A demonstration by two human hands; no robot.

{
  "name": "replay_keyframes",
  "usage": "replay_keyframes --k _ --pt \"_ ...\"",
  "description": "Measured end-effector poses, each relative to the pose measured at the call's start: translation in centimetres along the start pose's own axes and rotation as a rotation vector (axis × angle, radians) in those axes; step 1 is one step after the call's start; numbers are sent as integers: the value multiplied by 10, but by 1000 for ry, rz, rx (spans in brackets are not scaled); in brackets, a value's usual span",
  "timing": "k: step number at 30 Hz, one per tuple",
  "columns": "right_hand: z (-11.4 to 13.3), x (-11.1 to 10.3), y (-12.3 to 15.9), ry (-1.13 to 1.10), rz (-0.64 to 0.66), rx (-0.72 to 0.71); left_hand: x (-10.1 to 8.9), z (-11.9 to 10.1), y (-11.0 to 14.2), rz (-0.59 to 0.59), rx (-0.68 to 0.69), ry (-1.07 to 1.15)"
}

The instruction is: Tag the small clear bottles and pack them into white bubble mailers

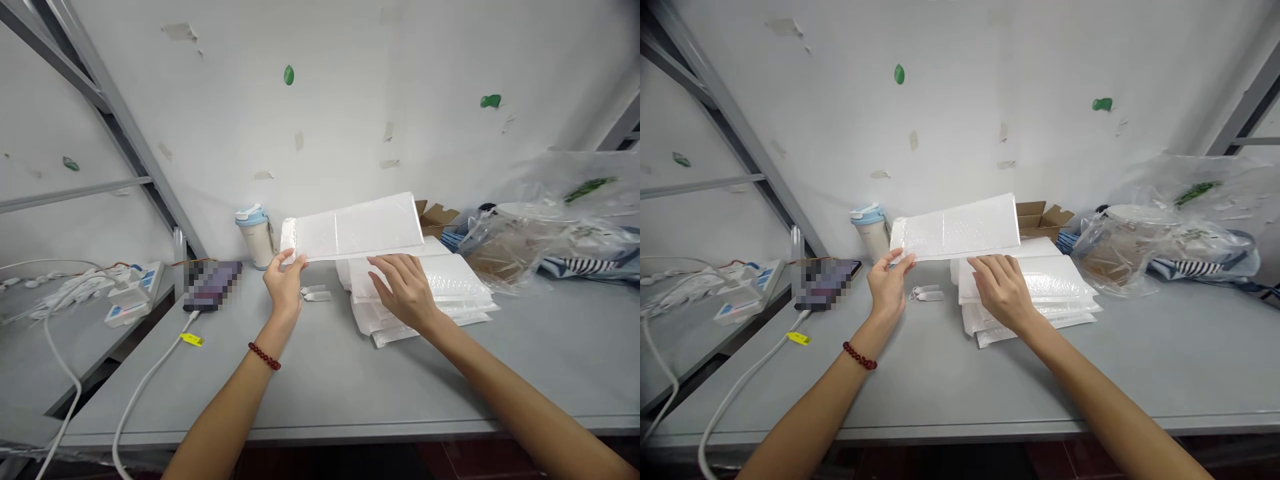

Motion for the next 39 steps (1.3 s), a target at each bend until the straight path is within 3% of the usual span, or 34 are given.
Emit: replay_keyframes --k 3,6,11,14,19,26,34,39 --pt "10 2 -1 -84 37 -65 3 4 0 54 -39 -14" --pt "20 4 -3 -74 84 -80 14 15 7 206 -136 -101" --pt "6 20 6 68 336 139 34 24 33 485 -159 -299" --pt "-5 30 17 78 466 228 40 23 42 569 -155 -321" --pt "-6 30 18 6 534 303 41 16 44 585 -156 -277" --pt "12 21 5 -44 497 141 42 17 42 677 -129 -341" --pt "4 17 3 -67 461 106 33 28 22 563 -88 -393" --pt "-7 14 3 -37 407 137 27 22 10 508 -77 -465"
Point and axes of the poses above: each hand's wrist, its own y-axis away from the middle knuckle, its own x-axis out of the palm, z = x × y, the point moved 6 cm from there along -y, towards the middle knuckle, and after that the axes turned 8 degrees about -x, right-handed, at the moved point
